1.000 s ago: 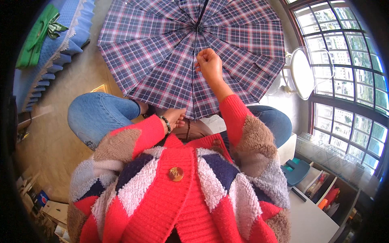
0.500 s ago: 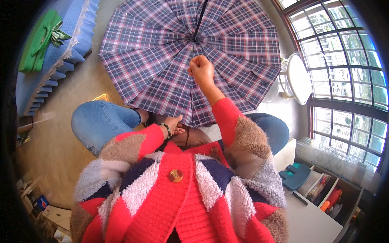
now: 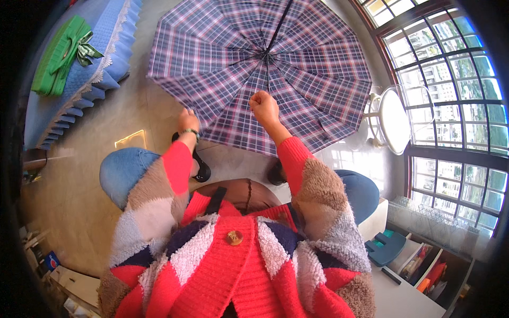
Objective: The person sits on the floor and repeatedly threads a thin cord through small eyelets along the edge of an open plaid umbrella. They pull the cord tight and continue stitching around the canopy, working on multiple sections of the umbrella's perimeter.
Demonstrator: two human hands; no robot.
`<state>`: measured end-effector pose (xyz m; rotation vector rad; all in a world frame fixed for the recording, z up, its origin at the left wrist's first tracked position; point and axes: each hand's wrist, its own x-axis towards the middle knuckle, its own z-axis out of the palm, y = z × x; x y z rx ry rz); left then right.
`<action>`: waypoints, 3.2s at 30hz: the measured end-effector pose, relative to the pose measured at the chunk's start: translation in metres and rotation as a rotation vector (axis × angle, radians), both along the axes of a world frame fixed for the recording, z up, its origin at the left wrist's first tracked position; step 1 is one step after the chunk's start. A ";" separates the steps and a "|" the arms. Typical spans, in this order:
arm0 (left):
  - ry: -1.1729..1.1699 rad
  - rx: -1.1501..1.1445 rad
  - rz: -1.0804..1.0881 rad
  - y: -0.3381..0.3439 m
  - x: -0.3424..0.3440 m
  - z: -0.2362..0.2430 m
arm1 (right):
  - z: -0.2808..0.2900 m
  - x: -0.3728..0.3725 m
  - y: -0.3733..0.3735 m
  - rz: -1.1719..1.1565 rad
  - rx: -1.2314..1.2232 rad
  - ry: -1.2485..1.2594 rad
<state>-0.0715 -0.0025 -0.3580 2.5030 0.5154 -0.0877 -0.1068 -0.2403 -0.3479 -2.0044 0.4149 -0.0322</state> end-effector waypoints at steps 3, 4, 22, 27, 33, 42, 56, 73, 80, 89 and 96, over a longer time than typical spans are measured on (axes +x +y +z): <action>-0.013 0.167 -0.073 0.026 0.052 0.015 | -0.003 0.012 0.011 0.030 0.058 -0.047; 0.059 0.211 -0.080 0.034 0.071 0.020 | -0.005 0.016 0.014 0.034 0.095 -0.049; -0.240 0.114 -0.179 0.106 0.154 0.074 | -0.056 0.032 0.056 0.299 0.234 0.103; 0.112 -0.622 0.177 0.100 0.047 0.010 | -0.083 0.027 0.066 0.310 0.422 0.165; -0.432 -0.674 -0.059 0.120 0.030 -0.011 | -0.096 0.024 0.089 0.282 0.473 0.182; 0.668 -1.049 -0.091 0.132 0.008 -0.001 | -0.121 0.030 0.100 0.139 0.642 0.287; -0.097 -1.103 0.533 0.166 0.067 -0.009 | -0.098 0.048 0.110 0.158 0.663 0.206; 0.343 -0.747 -0.104 0.104 0.002 -0.047 | -0.093 0.095 0.112 0.188 0.409 0.114; 0.197 -0.468 -0.672 0.164 -0.021 -0.035 | -0.085 0.091 0.129 0.271 0.255 0.117; 0.476 -0.119 -0.493 0.213 -0.020 -0.004 | -0.076 0.075 0.135 0.276 0.235 0.110; -0.447 0.230 -0.372 0.184 0.047 0.065 | -0.030 0.082 0.128 0.363 0.031 -0.197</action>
